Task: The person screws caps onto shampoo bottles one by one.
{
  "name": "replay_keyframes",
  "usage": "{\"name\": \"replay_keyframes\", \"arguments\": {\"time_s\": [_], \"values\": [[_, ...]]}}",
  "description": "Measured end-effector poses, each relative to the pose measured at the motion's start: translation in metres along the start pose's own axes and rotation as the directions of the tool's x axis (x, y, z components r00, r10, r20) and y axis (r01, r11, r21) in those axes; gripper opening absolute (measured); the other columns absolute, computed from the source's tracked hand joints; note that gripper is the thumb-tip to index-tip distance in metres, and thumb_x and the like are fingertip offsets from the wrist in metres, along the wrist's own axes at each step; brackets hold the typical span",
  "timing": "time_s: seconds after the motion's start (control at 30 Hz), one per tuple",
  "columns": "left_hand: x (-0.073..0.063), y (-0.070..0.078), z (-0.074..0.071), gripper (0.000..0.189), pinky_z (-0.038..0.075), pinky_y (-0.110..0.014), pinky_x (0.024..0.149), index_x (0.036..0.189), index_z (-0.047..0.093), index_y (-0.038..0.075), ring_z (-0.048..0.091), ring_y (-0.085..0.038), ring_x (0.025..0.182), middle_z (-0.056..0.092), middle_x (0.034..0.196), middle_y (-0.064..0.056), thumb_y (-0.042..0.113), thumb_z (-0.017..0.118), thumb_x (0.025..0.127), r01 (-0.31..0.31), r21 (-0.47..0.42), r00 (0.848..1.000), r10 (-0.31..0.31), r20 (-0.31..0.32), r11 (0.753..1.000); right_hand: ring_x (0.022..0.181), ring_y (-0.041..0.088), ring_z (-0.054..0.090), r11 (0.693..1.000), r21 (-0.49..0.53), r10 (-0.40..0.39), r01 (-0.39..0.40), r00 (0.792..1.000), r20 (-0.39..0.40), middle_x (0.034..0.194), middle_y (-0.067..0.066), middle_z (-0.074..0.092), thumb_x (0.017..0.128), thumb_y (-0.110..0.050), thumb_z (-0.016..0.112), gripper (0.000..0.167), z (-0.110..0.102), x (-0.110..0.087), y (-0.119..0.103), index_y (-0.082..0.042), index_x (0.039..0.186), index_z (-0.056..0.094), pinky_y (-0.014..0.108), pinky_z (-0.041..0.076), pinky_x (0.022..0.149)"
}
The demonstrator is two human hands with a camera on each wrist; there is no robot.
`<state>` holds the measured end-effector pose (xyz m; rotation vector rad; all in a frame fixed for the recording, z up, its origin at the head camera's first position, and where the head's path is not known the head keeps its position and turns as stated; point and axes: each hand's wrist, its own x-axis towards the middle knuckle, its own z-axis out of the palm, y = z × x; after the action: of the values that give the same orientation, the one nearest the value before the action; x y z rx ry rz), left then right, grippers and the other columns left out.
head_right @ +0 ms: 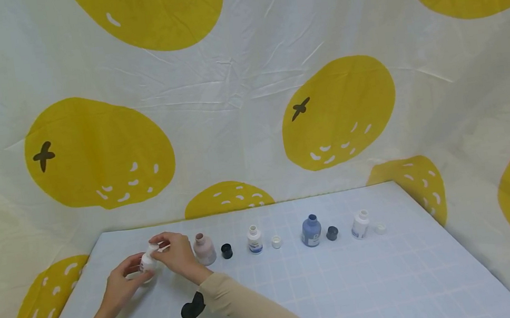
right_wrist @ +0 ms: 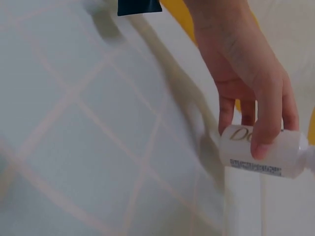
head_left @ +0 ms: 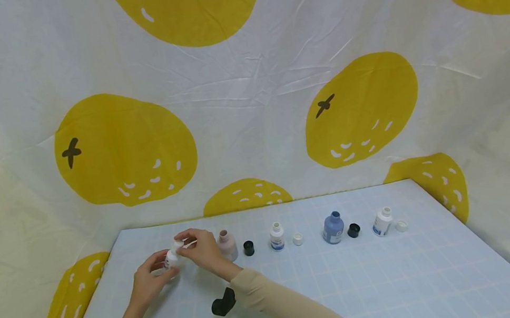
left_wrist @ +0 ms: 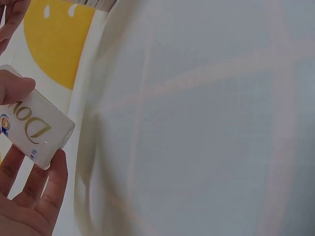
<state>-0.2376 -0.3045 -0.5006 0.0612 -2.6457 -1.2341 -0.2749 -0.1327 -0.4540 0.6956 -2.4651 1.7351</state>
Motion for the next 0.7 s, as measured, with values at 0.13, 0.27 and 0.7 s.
{"name": "replay_keyframes", "arguments": {"time_s": [0.13, 0.27, 0.7], "values": [[-0.0005, 0.0014, -0.0008, 0.048, 0.051, -0.03, 0.078, 0.126, 0.058, 0.004, 0.058, -0.034, 0.106, 0.062, 0.122, -0.02, 0.017, 0.075, 0.083, -0.013, -0.009, 1.0, 0.013, -0.01, 1.0, 0.089, 0.007, 0.067, 1.0, -0.015, -0.018, 0.018, 1.0, -0.003, 0.106, 0.003, 0.073, 0.083, -0.008, 0.073, 0.025, 0.0011, 0.0005, 0.0002, -0.01, 0.108, 0.071, 0.01, 0.049, 0.072], [0.0001, 0.0017, -0.0026, 0.048, 0.051, -0.031, 0.079, 0.125, 0.058, 0.004, 0.058, -0.032, 0.105, 0.063, 0.121, -0.019, 0.018, 0.075, 0.082, -0.031, 0.003, 0.999, 0.031, -0.014, 1.0, 0.088, 0.005, 0.066, 1.0, 0.005, -0.001, 0.001, 1.0, -0.004, 0.106, 0.002, 0.072, 0.083, -0.009, 0.074, 0.026, 0.0026, 0.0006, 0.0003, -0.011, 0.108, 0.07, 0.01, 0.049, 0.073], [0.0009, 0.0044, -0.0048, 0.051, 0.051, -0.03, 0.078, 0.127, 0.057, 0.004, 0.057, -0.035, 0.109, 0.06, 0.124, -0.02, 0.022, 0.075, 0.083, 0.003, -0.015, 1.0, -0.003, 0.015, 1.0, 0.087, 0.019, 0.068, 0.993, 0.112, 0.03, -0.029, 1.0, -0.006, 0.105, 0.007, 0.067, 0.079, -0.013, 0.078, 0.035, 0.0056, 0.0006, 0.005, -0.009, 0.111, 0.064, 0.012, 0.049, 0.067]]}}
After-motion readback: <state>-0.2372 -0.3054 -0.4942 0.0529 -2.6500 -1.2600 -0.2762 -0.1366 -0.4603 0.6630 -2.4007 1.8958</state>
